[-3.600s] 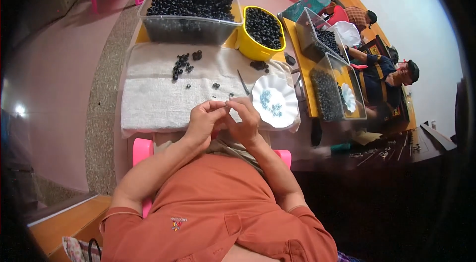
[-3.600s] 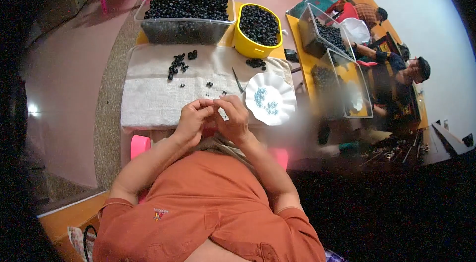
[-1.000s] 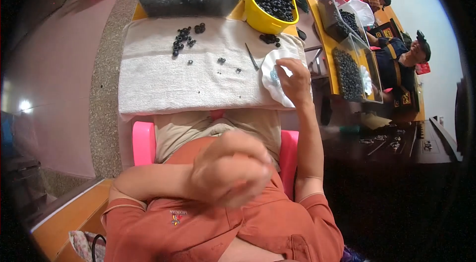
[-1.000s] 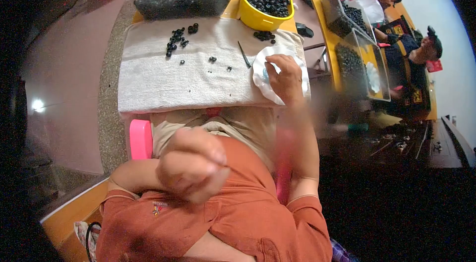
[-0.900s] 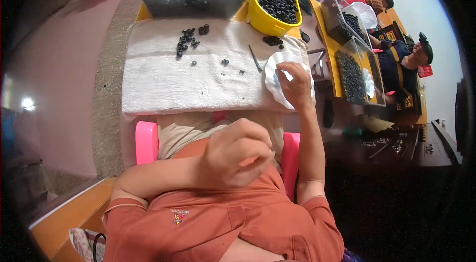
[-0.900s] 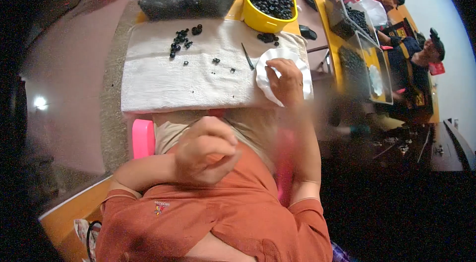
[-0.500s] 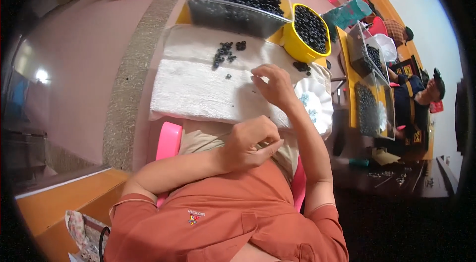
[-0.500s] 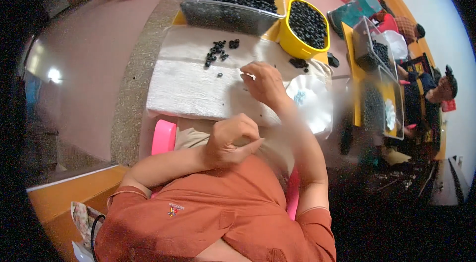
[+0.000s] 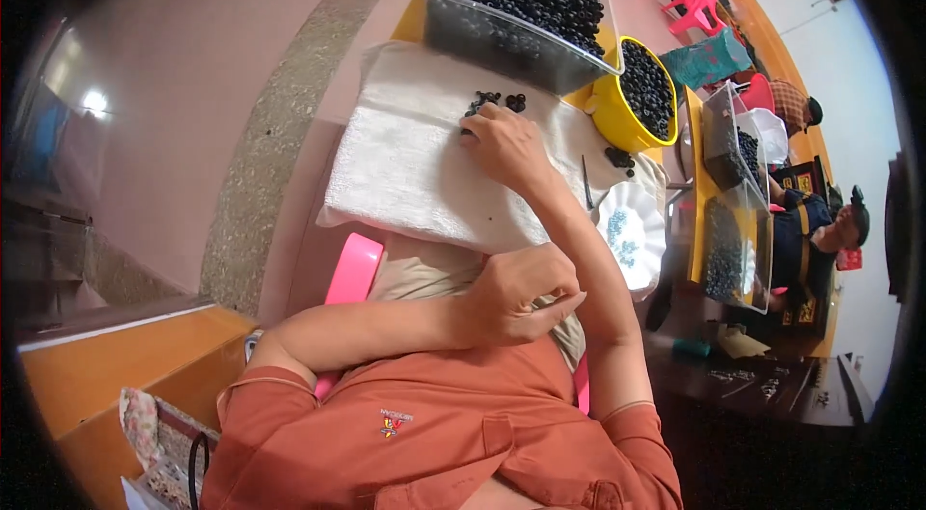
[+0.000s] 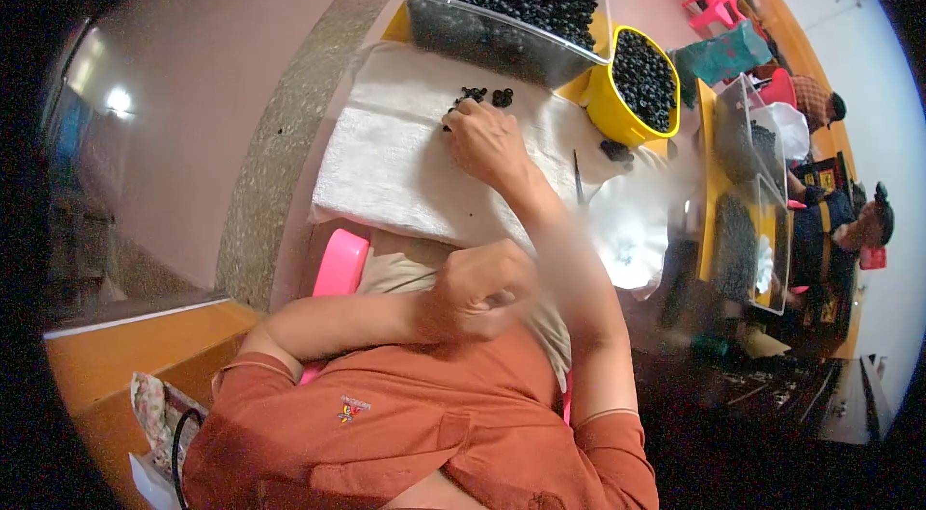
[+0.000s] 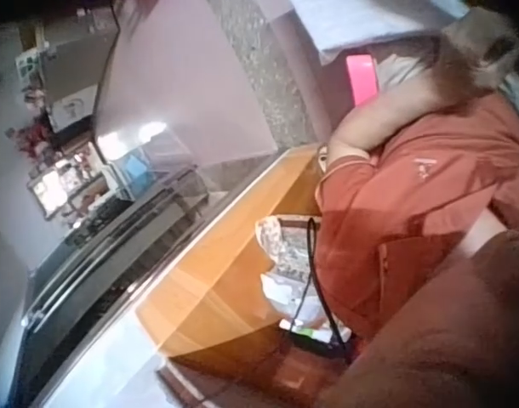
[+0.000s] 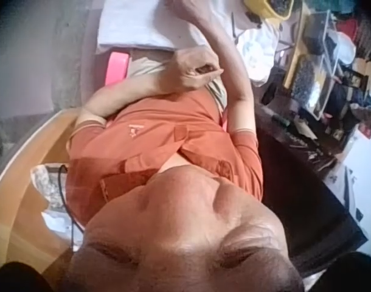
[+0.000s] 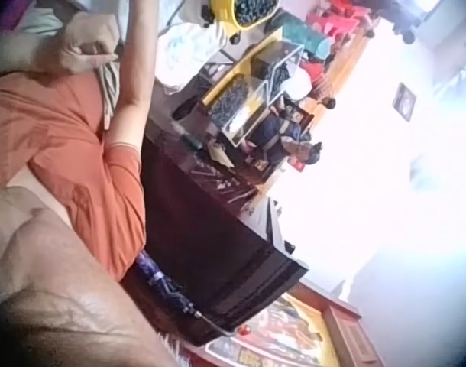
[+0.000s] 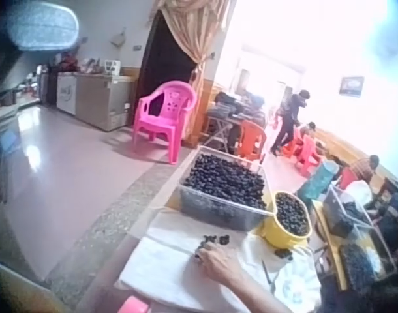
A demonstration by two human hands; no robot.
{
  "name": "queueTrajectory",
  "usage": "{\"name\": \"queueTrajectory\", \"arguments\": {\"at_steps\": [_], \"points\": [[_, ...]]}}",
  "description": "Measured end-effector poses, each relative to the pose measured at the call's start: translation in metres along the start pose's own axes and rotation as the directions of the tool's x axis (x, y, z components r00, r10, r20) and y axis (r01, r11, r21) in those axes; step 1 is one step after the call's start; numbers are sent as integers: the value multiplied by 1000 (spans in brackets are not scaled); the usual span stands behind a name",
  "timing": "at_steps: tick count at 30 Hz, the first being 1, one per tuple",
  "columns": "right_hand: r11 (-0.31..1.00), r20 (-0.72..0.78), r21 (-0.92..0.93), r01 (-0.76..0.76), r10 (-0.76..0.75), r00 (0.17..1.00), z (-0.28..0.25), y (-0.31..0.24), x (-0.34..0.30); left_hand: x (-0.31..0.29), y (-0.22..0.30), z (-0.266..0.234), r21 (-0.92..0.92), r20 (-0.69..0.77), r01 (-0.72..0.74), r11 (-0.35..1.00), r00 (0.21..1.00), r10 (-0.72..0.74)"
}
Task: Sorting and inspecting small black parts on a workbench using hands and a small pick tool.
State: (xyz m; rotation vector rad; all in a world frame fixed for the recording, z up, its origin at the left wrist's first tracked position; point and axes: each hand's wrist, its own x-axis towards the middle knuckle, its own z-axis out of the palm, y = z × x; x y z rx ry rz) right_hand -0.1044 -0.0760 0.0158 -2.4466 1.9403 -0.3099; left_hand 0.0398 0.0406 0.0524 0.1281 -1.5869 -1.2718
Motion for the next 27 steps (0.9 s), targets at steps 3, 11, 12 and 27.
{"name": "queueTrajectory", "arguments": {"at_steps": [3,11,12,27], "points": [[998,-53,-36,57,-59,997,3,-3,-4,-3,-3,1,-1,-14,-20,1000,1000,20],[999,-134,-18,49,-51,990,5,4,-23,-5,-11,-1,-9,-4,4,1000,1000,-4],[997,-206,36,74,-65,976,3,6,-26,-4,-9,-3,-5,-35,91,996,995,-91],[150,-71,989,15,374,925,-35,-7,-115,4,-51,-14,-500,-215,470,728,746,-630]]}}
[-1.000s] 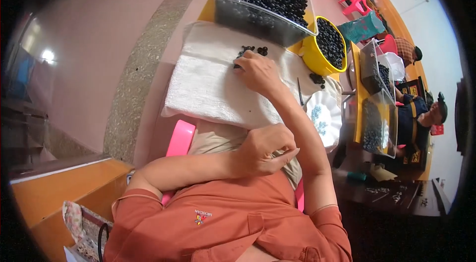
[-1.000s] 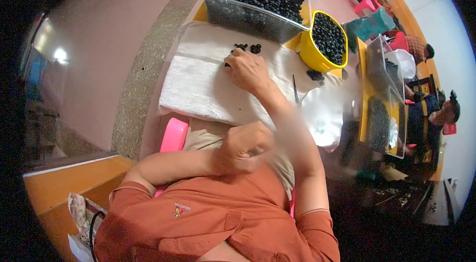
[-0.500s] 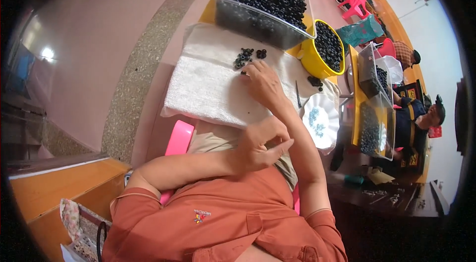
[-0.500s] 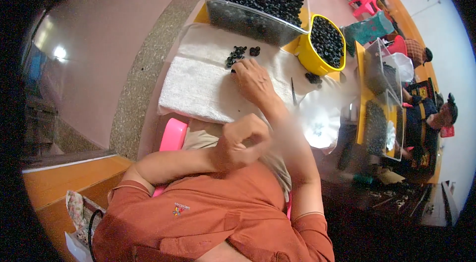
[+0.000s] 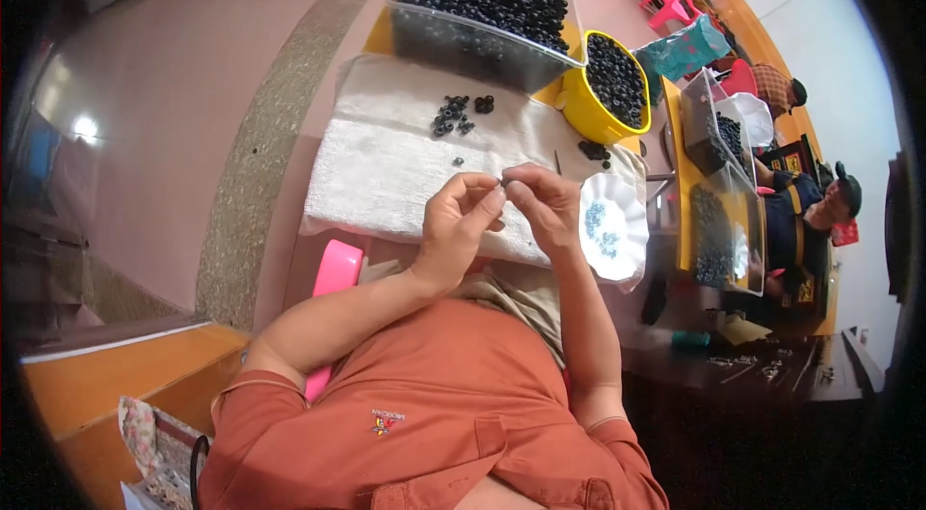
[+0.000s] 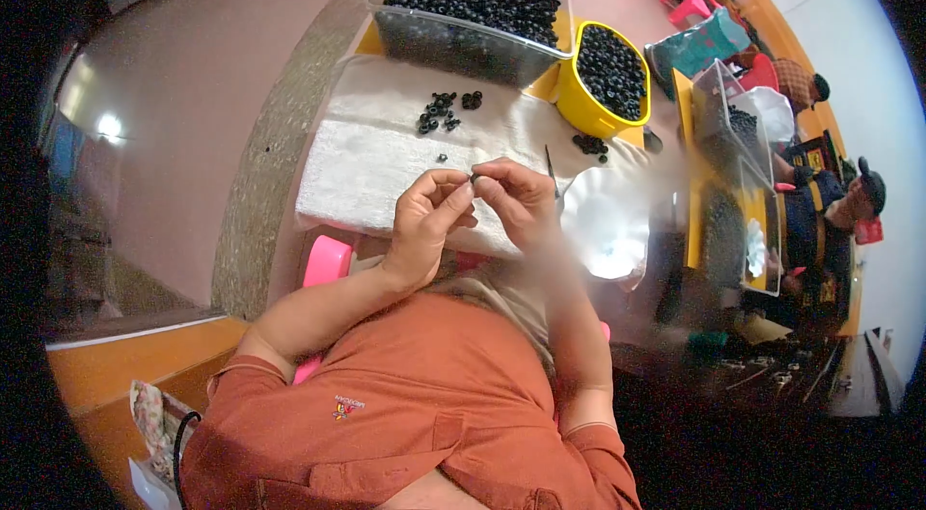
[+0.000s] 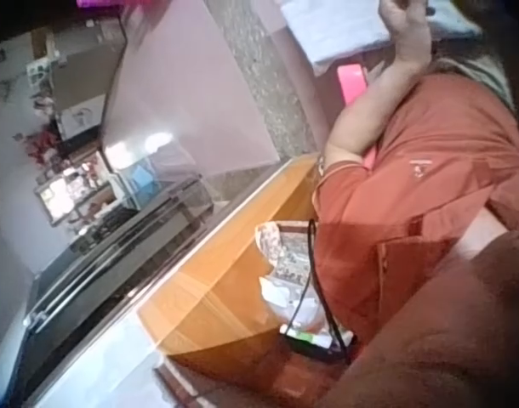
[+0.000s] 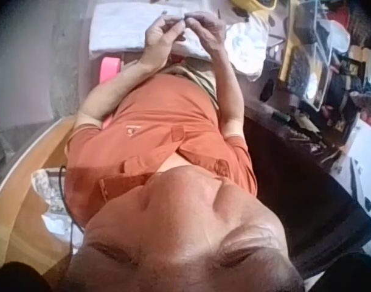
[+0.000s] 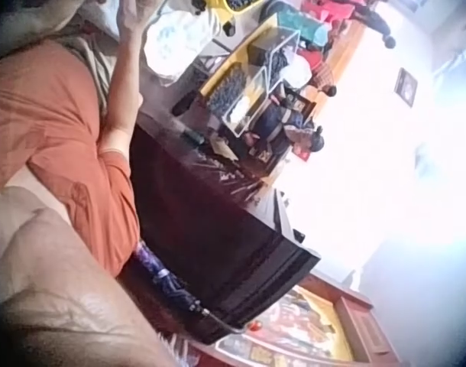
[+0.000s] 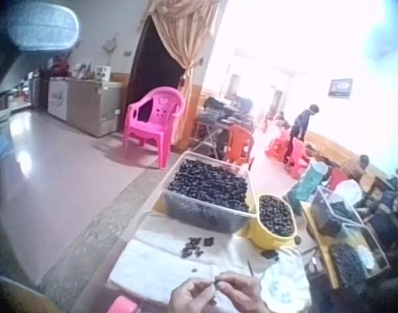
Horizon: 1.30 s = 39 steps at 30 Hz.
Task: Sorting and inspecting small black parts on a workbench using hands and a small pick tool.
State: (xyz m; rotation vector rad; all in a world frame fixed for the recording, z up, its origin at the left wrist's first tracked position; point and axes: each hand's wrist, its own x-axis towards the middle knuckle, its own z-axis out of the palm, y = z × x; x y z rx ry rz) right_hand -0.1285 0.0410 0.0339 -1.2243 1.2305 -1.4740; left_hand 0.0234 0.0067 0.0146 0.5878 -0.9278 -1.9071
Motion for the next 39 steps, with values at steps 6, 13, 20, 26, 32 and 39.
{"name": "queueTrajectory", "arguments": {"at_steps": [6,13,20,26,32,39], "points": [[994,21,-79,80,-78,997,-7,5,-8,1,-2,-2,-175,62,209,962,978,-201],[985,20,-95,142,-141,990,-6,12,-18,1,1,-4,-237,114,300,924,953,-280],[986,17,-106,125,-124,992,-8,8,-25,2,0,-5,-232,130,309,922,950,-286],[978,34,-111,174,-172,985,-16,15,-24,4,-6,-8,-224,148,332,916,941,-305],[988,14,-39,151,-150,989,-15,15,-26,3,-9,-5,-230,140,344,910,937,-319],[943,29,-256,213,-212,977,-11,12,-29,6,-11,-8,-215,182,349,912,932,-314]]}}
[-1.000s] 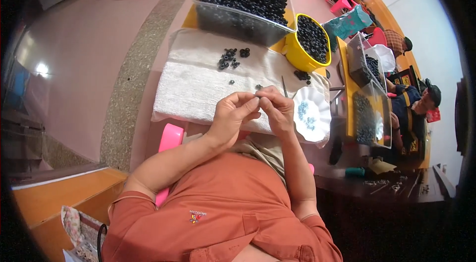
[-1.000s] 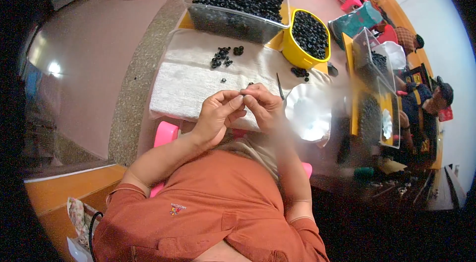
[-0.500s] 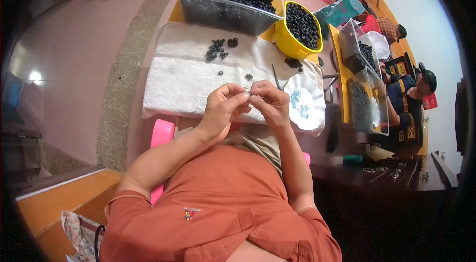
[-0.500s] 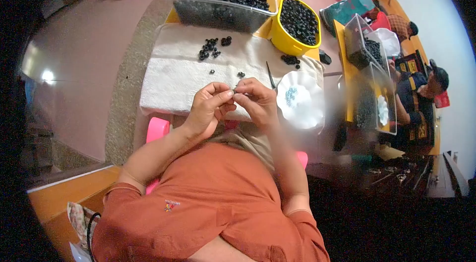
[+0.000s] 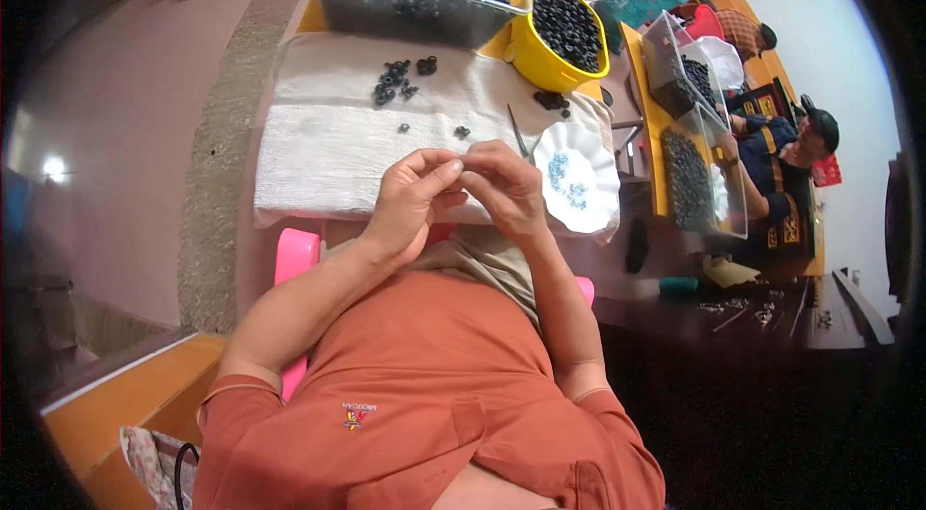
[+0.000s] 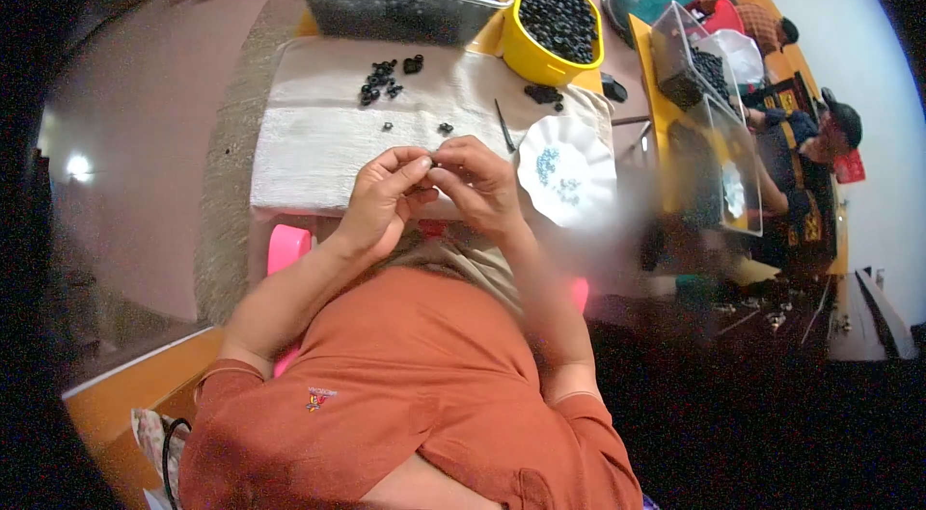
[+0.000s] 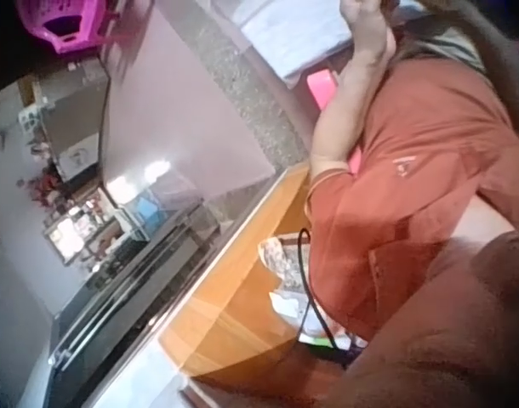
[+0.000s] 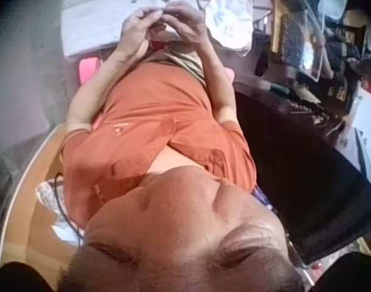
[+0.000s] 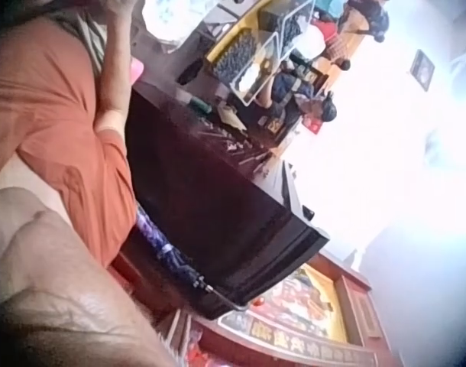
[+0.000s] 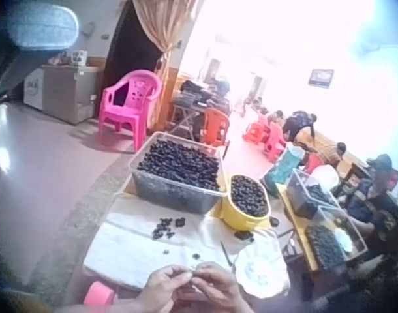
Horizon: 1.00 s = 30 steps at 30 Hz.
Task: Sorting and inspecting small black parts on a workbench using hands and a small pick tool.
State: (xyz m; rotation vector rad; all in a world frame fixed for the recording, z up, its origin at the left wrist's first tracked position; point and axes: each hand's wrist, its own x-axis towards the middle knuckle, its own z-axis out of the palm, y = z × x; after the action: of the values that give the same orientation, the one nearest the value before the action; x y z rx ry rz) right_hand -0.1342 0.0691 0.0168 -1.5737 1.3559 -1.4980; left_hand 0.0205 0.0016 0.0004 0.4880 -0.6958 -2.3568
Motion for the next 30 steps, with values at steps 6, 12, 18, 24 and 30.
{"name": "queueTrajectory", "arguments": {"at_steps": [6,12,18,24,30], "points": [[979,-15,-176,103,-108,994,-2,2,-5,-1,4,5,19,-14,67,998,998,-67],[965,-116,-195,174,-199,973,6,5,-11,-3,1,2,14,-53,90,996,995,-89],[960,-122,-261,96,-132,984,-6,-10,-23,-3,-7,3,61,-62,109,992,993,-105],[882,-129,-465,-82,25,991,-97,-14,-57,-6,-6,8,78,-89,96,992,992,-89],[687,-327,-636,-352,173,929,-169,-8,-89,-8,-14,9,77,-80,128,989,989,-122]]}}
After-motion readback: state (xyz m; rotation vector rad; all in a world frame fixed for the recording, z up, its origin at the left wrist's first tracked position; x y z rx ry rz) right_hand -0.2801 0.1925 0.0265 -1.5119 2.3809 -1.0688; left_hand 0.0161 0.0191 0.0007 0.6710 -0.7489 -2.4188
